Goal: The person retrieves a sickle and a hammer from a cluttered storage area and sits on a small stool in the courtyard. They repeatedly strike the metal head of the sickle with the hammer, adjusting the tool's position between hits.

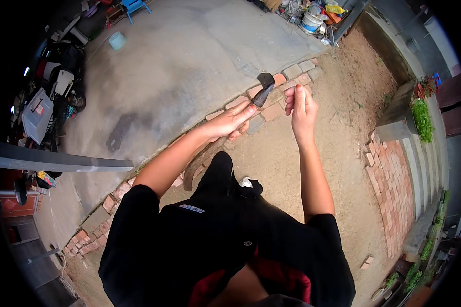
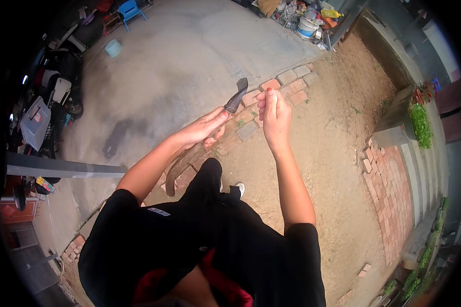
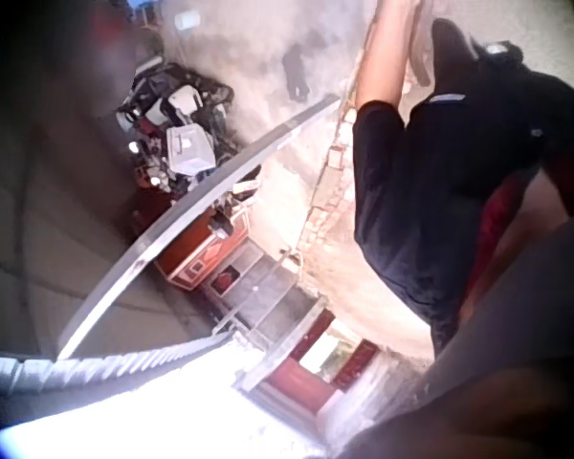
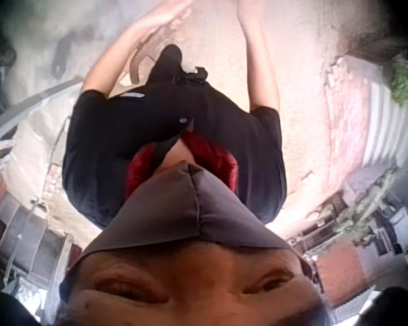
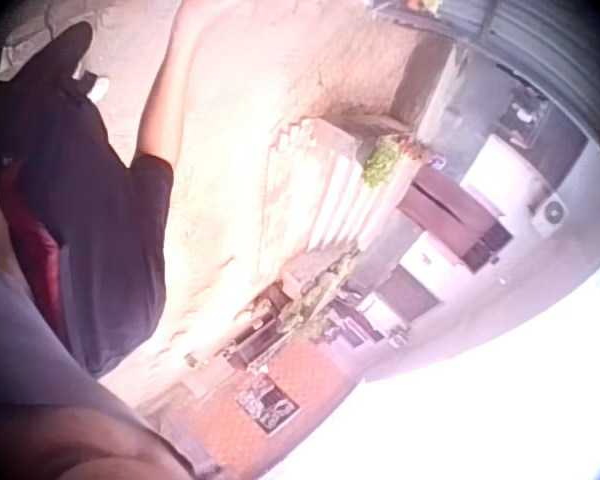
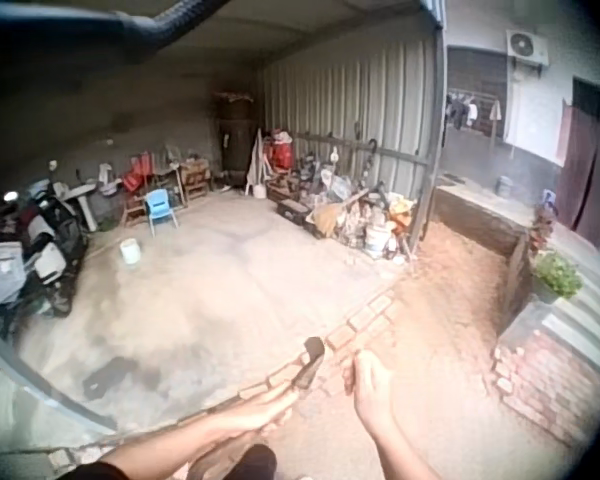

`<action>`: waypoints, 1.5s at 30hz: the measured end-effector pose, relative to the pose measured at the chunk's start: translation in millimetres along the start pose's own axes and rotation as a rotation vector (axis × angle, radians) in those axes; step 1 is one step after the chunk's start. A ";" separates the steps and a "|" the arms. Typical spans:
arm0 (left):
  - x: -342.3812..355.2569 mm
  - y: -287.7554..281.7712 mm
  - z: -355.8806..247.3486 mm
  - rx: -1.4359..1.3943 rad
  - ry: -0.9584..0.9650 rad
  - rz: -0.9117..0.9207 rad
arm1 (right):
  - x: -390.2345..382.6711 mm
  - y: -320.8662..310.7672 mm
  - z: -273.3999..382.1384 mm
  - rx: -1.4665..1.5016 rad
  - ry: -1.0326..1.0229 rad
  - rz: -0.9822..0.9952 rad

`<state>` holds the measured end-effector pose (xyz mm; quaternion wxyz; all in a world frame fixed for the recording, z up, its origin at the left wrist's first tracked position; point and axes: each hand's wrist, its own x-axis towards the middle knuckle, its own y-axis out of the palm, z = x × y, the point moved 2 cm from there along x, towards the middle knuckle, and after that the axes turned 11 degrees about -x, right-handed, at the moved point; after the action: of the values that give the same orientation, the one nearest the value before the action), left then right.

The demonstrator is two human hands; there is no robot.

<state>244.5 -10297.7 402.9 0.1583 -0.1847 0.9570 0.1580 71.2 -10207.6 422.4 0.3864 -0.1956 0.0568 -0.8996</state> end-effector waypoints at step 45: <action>605.2 -623.7 -609.7 0.012 0.364 -0.567 | 1001.3 381.5 -61.9 0.807 0.252 0.703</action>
<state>-186.4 -11251.5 580.8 0.0234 -0.4678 0.8810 0.0665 -322.3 -11194.0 577.3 0.6982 0.1080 -0.1850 -0.6831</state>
